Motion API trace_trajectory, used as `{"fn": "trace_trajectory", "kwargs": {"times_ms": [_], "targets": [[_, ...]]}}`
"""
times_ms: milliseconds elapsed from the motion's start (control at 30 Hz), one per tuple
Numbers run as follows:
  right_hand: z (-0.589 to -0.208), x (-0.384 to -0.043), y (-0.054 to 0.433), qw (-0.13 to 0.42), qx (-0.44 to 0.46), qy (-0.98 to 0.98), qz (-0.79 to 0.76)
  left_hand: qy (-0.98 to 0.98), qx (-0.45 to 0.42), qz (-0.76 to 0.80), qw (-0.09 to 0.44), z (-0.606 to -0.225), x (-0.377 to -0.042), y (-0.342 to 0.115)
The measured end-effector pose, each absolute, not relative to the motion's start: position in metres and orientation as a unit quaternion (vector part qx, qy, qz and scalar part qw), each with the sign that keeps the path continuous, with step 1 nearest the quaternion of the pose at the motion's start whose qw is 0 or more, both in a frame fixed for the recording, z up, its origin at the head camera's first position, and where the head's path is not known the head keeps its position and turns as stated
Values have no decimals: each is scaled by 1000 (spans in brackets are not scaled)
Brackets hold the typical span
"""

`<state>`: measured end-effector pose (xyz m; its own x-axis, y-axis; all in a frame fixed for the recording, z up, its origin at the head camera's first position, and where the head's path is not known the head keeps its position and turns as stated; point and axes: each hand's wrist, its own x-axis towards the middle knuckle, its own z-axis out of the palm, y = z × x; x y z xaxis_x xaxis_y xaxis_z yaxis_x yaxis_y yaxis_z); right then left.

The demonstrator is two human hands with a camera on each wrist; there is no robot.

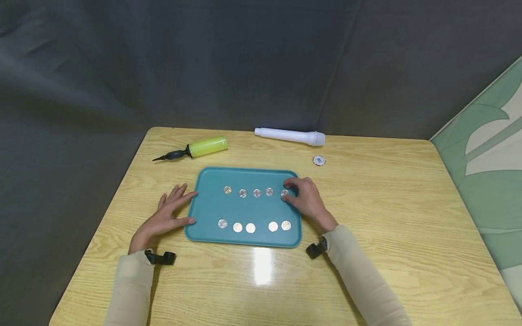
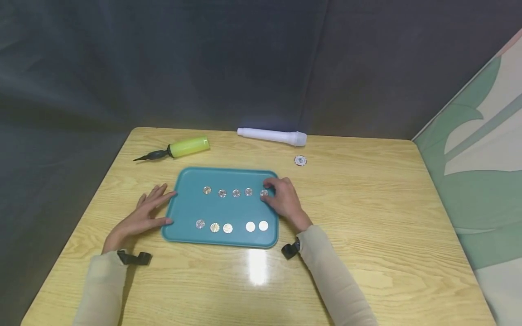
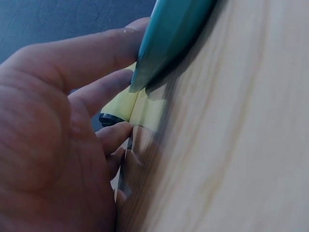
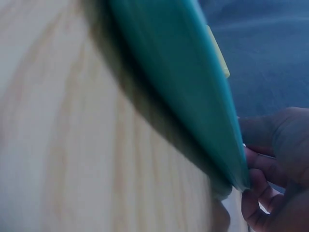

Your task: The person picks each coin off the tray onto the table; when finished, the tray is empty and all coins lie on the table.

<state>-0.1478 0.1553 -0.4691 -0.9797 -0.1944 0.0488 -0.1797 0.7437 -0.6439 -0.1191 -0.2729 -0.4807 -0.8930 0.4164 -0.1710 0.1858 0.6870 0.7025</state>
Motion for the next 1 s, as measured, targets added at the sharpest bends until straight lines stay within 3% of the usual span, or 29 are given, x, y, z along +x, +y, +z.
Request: {"fn": "trace_trajectory", "kwargs": {"times_ms": [1000], "targets": [[-468, -147, 140, -8, -67, 955, -290, 901, 169, 368, 153, -486, -118, -276]]}}
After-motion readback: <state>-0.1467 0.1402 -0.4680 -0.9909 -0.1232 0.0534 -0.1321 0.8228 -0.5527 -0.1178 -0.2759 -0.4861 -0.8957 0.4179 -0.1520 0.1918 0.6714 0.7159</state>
